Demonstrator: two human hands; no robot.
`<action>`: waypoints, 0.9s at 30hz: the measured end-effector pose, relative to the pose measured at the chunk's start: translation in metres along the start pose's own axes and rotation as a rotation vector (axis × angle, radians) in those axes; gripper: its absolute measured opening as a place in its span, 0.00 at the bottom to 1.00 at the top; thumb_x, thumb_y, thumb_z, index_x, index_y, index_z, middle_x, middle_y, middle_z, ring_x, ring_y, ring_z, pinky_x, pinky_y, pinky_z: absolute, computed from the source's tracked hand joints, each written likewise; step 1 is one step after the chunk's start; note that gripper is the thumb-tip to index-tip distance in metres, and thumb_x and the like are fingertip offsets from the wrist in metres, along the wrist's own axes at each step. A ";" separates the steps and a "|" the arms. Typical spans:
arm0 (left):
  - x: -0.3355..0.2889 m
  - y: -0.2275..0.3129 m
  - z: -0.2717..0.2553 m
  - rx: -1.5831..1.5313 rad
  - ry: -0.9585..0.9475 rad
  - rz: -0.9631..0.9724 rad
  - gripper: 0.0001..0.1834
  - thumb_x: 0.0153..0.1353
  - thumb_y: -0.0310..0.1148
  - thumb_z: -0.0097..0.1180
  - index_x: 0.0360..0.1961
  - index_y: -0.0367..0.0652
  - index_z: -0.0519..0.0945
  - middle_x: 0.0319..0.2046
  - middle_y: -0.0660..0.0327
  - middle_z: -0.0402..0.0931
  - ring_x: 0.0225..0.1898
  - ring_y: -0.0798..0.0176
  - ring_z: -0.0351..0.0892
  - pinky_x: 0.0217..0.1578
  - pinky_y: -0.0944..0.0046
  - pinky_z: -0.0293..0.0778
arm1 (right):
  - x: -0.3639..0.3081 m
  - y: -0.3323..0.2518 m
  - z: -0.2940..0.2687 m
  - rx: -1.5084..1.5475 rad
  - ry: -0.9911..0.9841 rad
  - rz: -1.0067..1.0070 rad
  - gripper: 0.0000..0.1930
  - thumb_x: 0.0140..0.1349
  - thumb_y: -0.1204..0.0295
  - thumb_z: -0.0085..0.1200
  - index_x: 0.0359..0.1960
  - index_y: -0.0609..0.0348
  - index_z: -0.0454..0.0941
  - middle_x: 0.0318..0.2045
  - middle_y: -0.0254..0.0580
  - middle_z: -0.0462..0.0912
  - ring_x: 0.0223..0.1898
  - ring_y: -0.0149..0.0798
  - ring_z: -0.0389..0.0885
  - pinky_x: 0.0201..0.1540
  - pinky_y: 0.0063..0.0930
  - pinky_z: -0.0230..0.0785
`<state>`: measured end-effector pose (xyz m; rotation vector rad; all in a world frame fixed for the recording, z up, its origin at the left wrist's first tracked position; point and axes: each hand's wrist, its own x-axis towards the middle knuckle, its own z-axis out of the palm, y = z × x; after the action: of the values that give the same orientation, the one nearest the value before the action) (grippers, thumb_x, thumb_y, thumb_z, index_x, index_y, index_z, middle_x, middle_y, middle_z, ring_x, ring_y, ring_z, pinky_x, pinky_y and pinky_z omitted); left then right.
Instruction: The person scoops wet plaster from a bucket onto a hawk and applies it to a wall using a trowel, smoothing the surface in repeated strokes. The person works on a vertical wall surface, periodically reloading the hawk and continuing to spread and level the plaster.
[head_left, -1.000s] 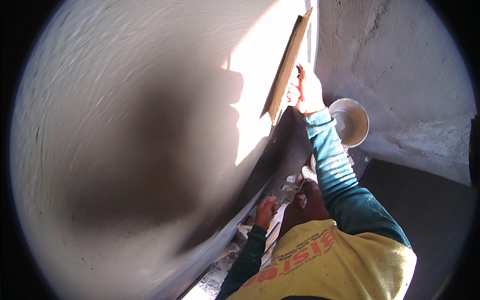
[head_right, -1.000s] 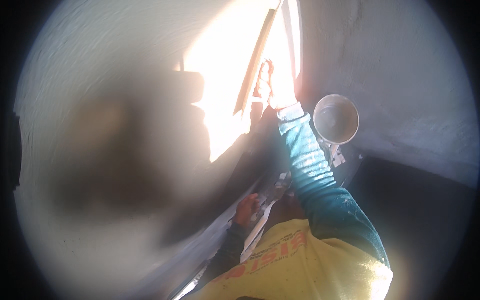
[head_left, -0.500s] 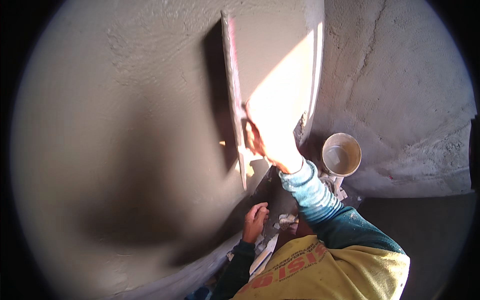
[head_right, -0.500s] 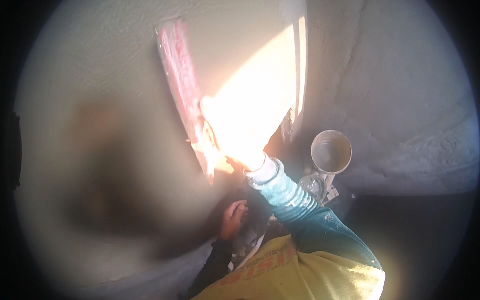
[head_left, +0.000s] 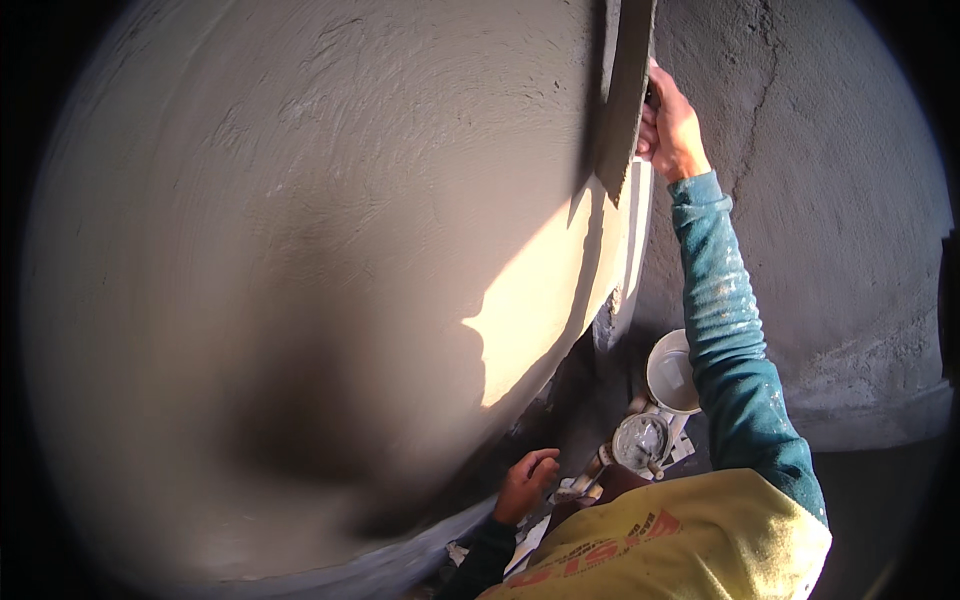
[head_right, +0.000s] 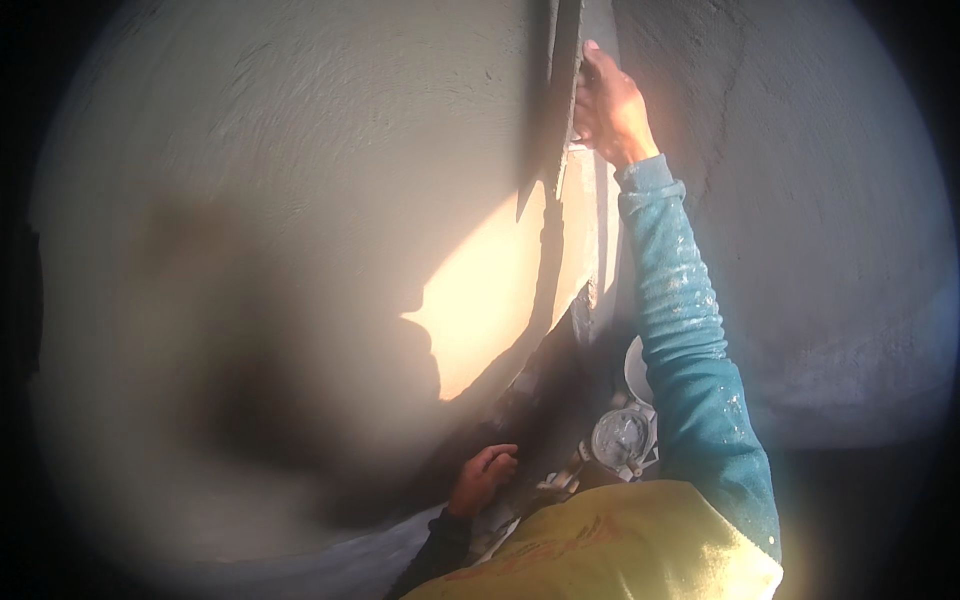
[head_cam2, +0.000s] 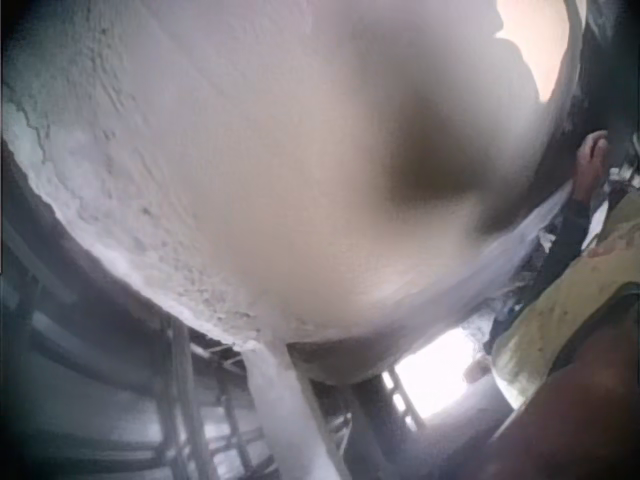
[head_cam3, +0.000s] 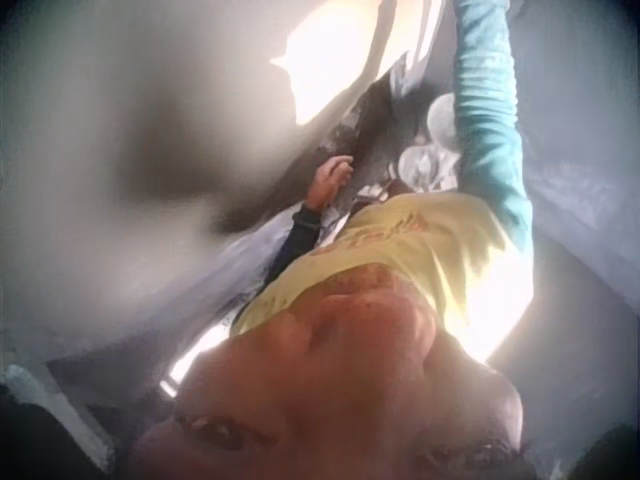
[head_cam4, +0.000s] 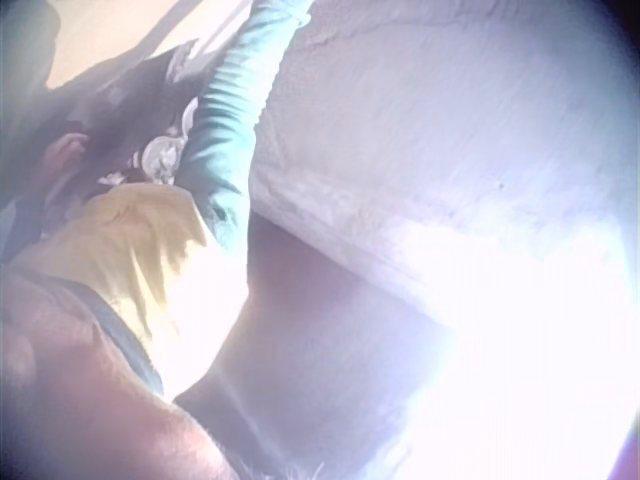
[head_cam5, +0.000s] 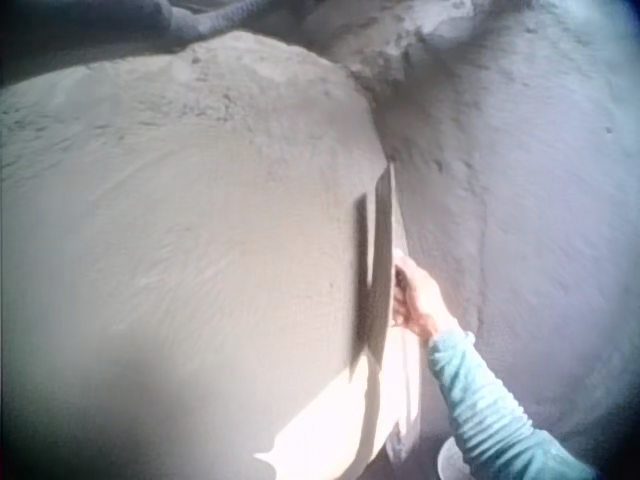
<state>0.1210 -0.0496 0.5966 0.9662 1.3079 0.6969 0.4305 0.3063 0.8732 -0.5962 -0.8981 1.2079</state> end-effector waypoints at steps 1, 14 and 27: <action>0.001 0.000 0.000 -0.013 0.024 0.019 0.20 0.75 0.39 0.54 0.62 0.38 0.78 0.45 0.61 0.82 0.45 0.71 0.79 0.49 0.67 0.77 | 0.012 -0.006 0.003 -0.061 -0.005 -0.040 0.18 0.72 0.50 0.55 0.36 0.52 0.77 0.18 0.24 0.70 0.14 0.22 0.60 0.15 0.23 0.51; -0.111 0.182 -0.050 0.560 0.034 0.800 0.17 0.69 0.28 0.61 0.58 0.40 0.82 0.40 0.55 0.82 0.36 0.64 0.81 0.39 0.64 0.78 | -0.171 0.079 0.137 -1.111 -0.347 -1.042 0.16 0.72 0.59 0.59 0.42 0.63 0.80 0.20 0.52 0.80 0.22 0.50 0.84 0.22 0.37 0.74; -0.256 0.304 -0.099 1.612 1.494 1.274 0.22 0.77 0.41 0.48 0.57 0.32 0.81 0.55 0.47 0.79 0.64 0.39 0.74 0.59 0.43 0.74 | -0.040 0.049 0.025 -0.140 0.298 -0.072 0.27 0.71 0.43 0.52 0.19 0.42 0.61 0.13 0.22 0.60 0.12 0.25 0.56 0.14 0.27 0.48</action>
<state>0.0118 -0.1144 0.9856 3.0952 2.5687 1.4398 0.3800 0.2795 0.8363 -0.8264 -0.7474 0.9658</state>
